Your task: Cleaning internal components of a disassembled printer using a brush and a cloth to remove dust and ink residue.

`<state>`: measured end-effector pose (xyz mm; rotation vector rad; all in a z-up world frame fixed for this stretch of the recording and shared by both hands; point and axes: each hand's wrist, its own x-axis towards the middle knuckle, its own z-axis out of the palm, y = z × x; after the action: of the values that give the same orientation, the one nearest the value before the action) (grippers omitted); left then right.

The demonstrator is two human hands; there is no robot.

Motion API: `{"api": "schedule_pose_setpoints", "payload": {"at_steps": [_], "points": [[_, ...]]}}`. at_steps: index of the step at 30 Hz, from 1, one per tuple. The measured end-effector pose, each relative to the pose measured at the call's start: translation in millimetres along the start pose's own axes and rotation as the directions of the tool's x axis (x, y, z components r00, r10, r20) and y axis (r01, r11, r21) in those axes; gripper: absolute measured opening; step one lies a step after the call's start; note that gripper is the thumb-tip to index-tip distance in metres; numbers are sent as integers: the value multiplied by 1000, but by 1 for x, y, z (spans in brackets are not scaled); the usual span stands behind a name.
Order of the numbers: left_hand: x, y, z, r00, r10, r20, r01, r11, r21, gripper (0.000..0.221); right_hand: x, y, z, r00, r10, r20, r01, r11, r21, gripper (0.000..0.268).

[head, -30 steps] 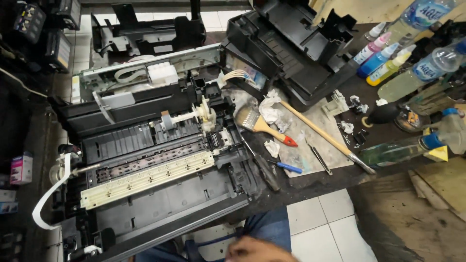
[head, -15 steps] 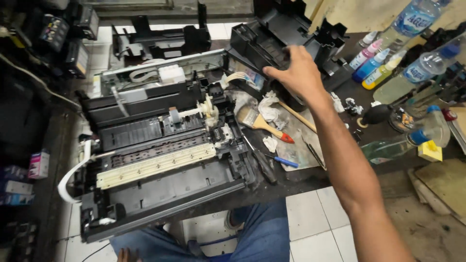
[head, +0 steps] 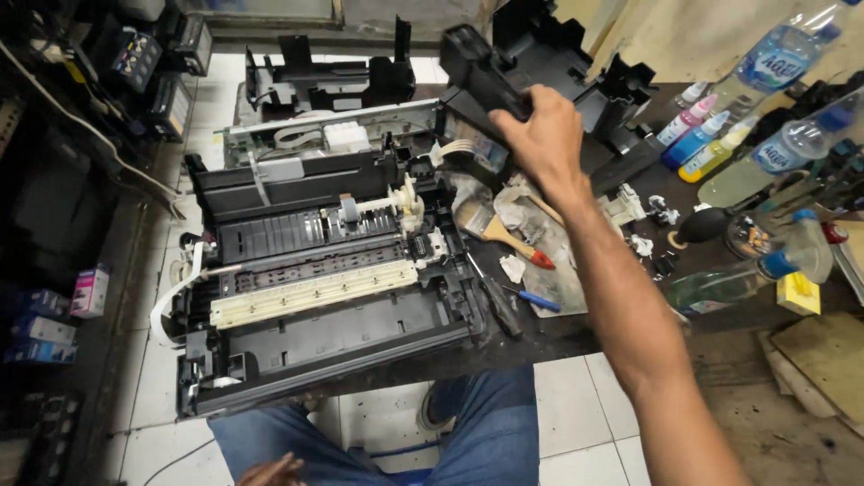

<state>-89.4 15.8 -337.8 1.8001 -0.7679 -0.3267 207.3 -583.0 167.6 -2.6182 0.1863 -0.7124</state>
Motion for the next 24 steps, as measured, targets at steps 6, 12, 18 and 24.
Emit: {"api": "schedule_pose_setpoints", "payload": {"at_steps": [6,12,18,24], "points": [[215,435,-50,864,-199,-462,105,970,-221,47,-73,-111,-31,971,-231,-68,240,942,234,37],[298,466,-56,775,-226,-590,-361,608,-707,57,-164,-203,-52,903,-419,93,332,820,467,36],[310,454,-66,547,-347,-762,-594,481,-645,49,-209,-233,-32,902,-431,20,364,784,503,40],[313,454,-81,502,-331,-799,-627,497,-600,51,-223,-238,-22,910,-403,98,291,789,541,52]]}}
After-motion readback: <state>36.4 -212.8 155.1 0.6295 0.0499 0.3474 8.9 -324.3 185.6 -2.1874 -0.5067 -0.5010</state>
